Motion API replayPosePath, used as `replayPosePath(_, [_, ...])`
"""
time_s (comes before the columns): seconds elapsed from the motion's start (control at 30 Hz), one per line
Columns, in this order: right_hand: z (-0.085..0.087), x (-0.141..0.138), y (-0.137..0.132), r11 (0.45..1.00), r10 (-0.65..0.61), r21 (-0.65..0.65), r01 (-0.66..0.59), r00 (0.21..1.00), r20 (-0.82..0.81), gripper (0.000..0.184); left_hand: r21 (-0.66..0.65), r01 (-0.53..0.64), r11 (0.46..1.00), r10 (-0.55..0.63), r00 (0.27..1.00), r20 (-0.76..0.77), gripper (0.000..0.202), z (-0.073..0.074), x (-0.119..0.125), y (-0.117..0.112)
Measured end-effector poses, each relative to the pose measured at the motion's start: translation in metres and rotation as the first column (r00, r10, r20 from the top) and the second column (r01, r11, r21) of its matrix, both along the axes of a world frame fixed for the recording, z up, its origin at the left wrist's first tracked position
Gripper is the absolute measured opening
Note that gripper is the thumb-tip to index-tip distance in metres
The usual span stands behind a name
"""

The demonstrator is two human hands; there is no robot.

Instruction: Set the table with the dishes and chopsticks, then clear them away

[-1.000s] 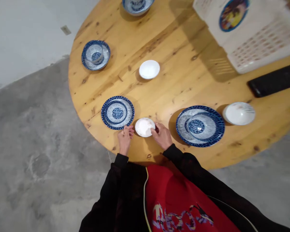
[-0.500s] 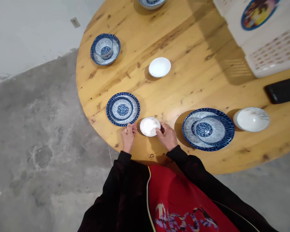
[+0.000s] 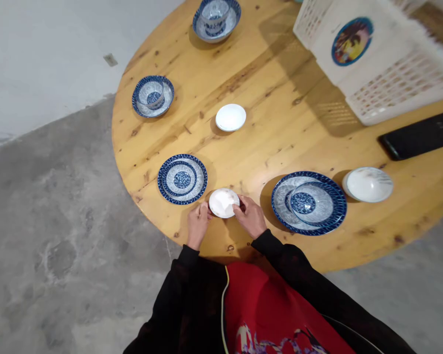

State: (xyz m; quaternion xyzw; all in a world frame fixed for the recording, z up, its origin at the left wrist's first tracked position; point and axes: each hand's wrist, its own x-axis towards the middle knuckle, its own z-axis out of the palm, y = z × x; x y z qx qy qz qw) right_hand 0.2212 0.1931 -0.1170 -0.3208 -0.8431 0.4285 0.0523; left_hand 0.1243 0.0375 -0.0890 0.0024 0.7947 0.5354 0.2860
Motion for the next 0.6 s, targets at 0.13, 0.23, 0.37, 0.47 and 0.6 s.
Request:
replayPosePath(0.13, [-0.004,0.000,-0.002,1.000,-0.006,0.007,0.006,1.000,-0.018,0.043,-0.039,-0.021,0.999,0.018,0.995,-0.093,0.036,0.008,-0.004,-0.005])
replayPosePath(0.23, [-0.004,0.000,-0.002,1.000,-0.014,0.017,0.014,1.000,-0.019,0.040,-0.015,-0.192,0.981,0.192,0.981,0.031,0.047,0.011,-0.013,-0.010])
replayPosePath(0.37, [-0.001,-0.004,-0.001,1.000,-0.007,0.023,0.007,1.000,-0.020,0.036,-0.005,-0.254,0.967,0.250,0.948,0.194,0.058,0.011,-0.024,-0.011])
replayPosePath(0.47, [0.000,-0.007,0.001,1.000,-0.010,0.013,0.010,1.000,0.001,0.036,0.026,-0.347,0.938,0.327,0.905,0.273,0.058,0.009,-0.029,-0.009])
replayPosePath(0.6, [0.001,-0.009,0.002,1.000,-0.016,0.021,0.016,1.000,0.016,0.033,0.062,-0.461,0.885,0.427,0.860,0.280,0.047,0.008,-0.036,-0.005])
